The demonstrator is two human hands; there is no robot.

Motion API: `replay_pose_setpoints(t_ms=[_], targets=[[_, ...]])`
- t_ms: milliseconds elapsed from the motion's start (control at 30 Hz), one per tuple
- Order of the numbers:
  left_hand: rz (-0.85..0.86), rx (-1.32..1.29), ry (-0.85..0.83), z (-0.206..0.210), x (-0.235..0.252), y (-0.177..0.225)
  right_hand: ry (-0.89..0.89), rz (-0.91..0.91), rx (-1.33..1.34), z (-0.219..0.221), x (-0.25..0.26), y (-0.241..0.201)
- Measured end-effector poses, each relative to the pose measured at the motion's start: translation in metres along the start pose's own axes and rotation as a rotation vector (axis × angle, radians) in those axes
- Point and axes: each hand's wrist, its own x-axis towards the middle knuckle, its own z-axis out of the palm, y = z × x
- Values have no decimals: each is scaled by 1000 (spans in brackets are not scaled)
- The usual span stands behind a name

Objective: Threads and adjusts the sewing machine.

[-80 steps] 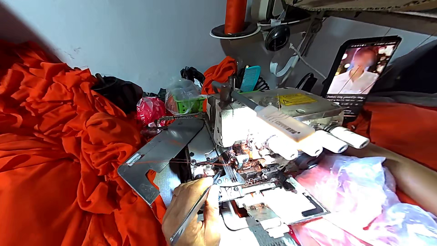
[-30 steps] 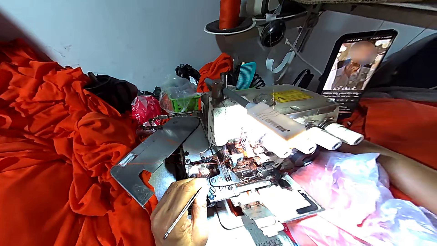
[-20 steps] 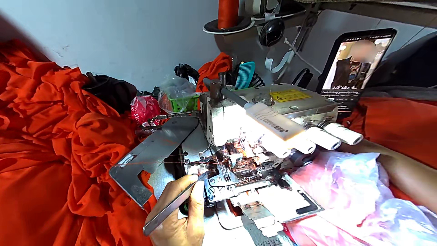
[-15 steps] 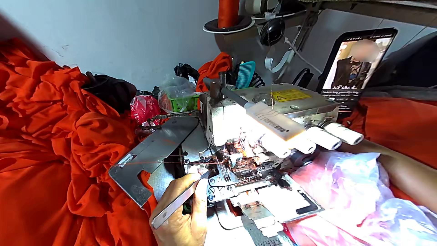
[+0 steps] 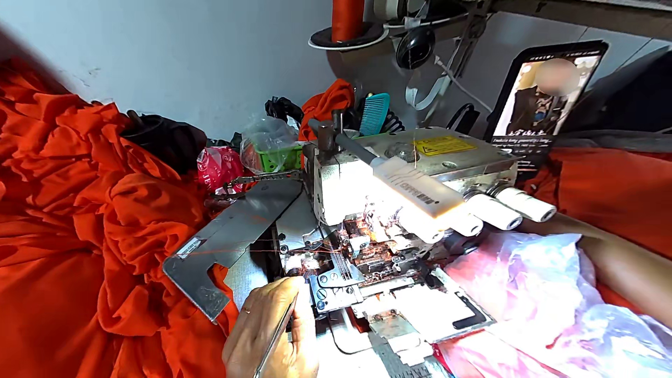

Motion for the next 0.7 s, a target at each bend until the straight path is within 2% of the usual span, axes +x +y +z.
replay_pose_setpoints(t_ms=[67, 167, 267, 333, 400, 467, 533, 600, 667, 700], targets=[[-18, -3, -19, -6, 0, -2, 1, -17, 1, 0, -1, -3], [-76, -129, -9, -10, 2, -5, 139, -32, 37, 14, -14, -30], [-186, -259, 20, -7, 6, -3, 97, -138, 36, 11, -17, -42], [-245, -305, 16, -2, 9, -4, 161, -13, -59, 17, -30, -81], [-307, -375, 16, 5, 11, -4, 209, 25, 107, 22, -39, -103], [-367, -442, 27, 10, 13, -4, 133, 55, 455, 18, -37, -95], [-428, -486, 45, 15, 17, -4, 78, 167, 709, 14, -24, -73], [-485, -530, 53, 18, 20, -3, 38, 189, 761, 9, -10, -38], [-529, -581, 48, 22, 22, -3, 32, 193, 649, 3, 0, -15], [-543, -595, 41, 24, 22, -3, 50, 213, 569, -2, -1, -17]])
